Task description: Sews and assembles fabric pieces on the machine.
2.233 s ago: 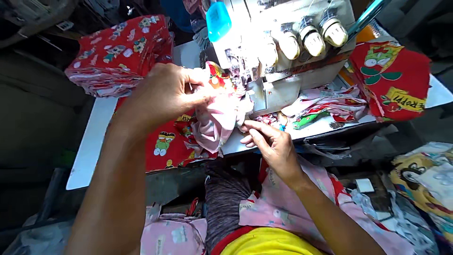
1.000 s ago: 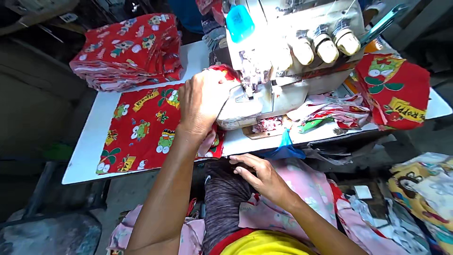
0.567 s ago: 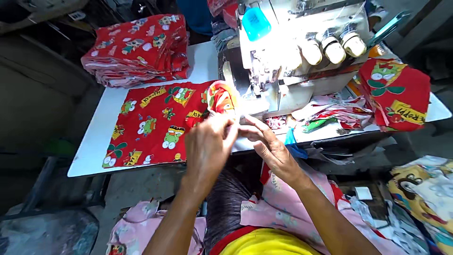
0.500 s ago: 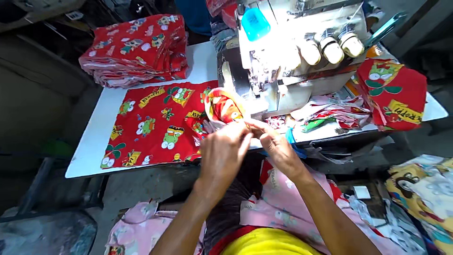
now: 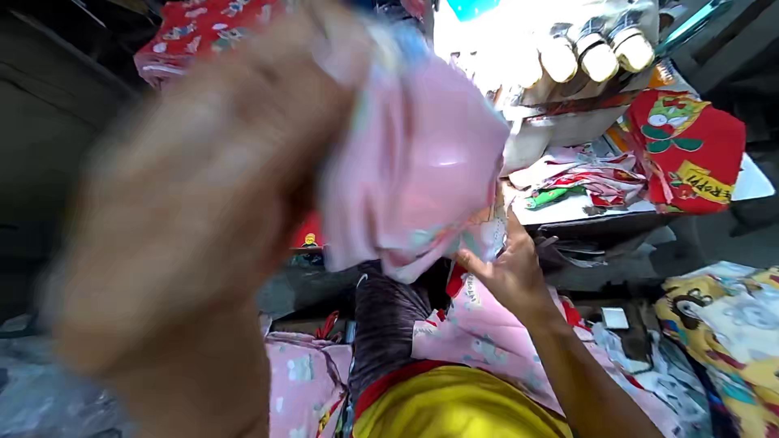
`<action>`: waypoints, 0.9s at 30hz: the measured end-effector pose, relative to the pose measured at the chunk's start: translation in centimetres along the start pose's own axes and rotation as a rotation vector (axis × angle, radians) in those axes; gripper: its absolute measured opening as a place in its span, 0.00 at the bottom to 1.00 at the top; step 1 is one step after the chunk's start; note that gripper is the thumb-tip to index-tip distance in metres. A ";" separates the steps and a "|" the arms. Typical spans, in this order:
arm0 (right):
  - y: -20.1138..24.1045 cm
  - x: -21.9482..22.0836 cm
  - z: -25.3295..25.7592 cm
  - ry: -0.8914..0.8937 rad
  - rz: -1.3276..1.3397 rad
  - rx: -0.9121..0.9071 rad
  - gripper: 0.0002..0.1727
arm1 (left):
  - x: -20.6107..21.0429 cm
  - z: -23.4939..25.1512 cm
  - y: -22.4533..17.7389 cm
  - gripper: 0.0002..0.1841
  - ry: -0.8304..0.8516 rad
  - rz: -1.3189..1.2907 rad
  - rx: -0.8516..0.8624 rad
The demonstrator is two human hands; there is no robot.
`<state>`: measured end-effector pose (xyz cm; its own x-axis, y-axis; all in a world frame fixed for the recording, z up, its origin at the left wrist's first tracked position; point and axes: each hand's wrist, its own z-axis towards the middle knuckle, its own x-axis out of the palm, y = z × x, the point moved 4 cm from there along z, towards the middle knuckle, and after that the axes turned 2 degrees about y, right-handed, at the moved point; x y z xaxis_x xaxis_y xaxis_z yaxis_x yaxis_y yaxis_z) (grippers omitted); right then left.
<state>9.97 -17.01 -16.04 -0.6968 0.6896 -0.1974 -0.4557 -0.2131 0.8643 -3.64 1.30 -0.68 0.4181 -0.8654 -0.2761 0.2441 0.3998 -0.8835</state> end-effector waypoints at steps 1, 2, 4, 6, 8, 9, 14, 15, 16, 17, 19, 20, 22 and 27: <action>1.1 0.7 -0.3 0.016 0.047 -0.021 0.31 | -5.0 -0.2 1.2 0.13 0.022 -0.039 0.066; 2.0 1.4 -0.3 0.029 0.105 -0.047 0.22 | -9.7 -0.5 2.5 0.14 0.024 -0.041 0.084; 2.8 2.3 0.0 0.074 0.201 -0.069 0.13 | -16.9 -0.5 5.5 0.13 0.006 -0.047 0.060; 2.3 3.1 0.5 0.093 0.255 -0.056 0.08 | -19.3 1.0 7.2 0.09 -0.088 0.021 0.063; 0.7 3.9 0.9 0.097 0.254 0.016 0.07 | -16.1 2.4 6.6 0.06 -0.265 0.338 -0.057; -0.4 4.3 0.9 0.097 0.224 0.069 0.07 | -12.9 2.5 5.8 0.05 -0.369 0.588 -0.177; -5.3 4.9 -1.1 0.122 0.220 0.348 0.11 | -6.3 -3.0 9.8 0.19 -0.184 0.808 -0.232; -5.6 4.8 -1.5 0.122 0.249 0.364 0.11 | -4.5 -4.9 10.6 0.18 -0.169 0.777 -0.210; -5.7 4.8 -1.7 0.122 0.268 0.370 0.10 | -2.6 -6.7 11.4 0.16 -0.157 0.762 -0.181; -5.6 4.8 -1.9 0.120 0.282 0.372 0.09 | -0.7 -8.4 12.3 0.16 -0.160 0.753 -0.152; -4.8 4.9 -1.8 0.129 0.287 0.368 0.09 | 2.3 -10.5 14.0 0.19 -0.212 0.769 -0.134; -4.3 5.1 -1.6 0.136 0.295 0.354 0.09 | 3.3 -11.0 14.8 0.22 -0.252 0.801 -0.139; -2.9 5.2 -1.2 0.155 0.318 0.299 0.09 | 4.4 -10.8 15.8 0.26 -0.316 0.879 -0.188; -0.6 3.8 -0.4 0.136 0.435 0.235 0.09 | 3.0 -8.1 17.1 0.12 -0.455 0.900 -0.309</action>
<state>7.32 -14.53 -17.51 -0.8672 0.4720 0.1591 0.0185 -0.2886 0.9573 -5.29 3.07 -19.74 0.6388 -0.0669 -0.7665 -0.5265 0.6884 -0.4989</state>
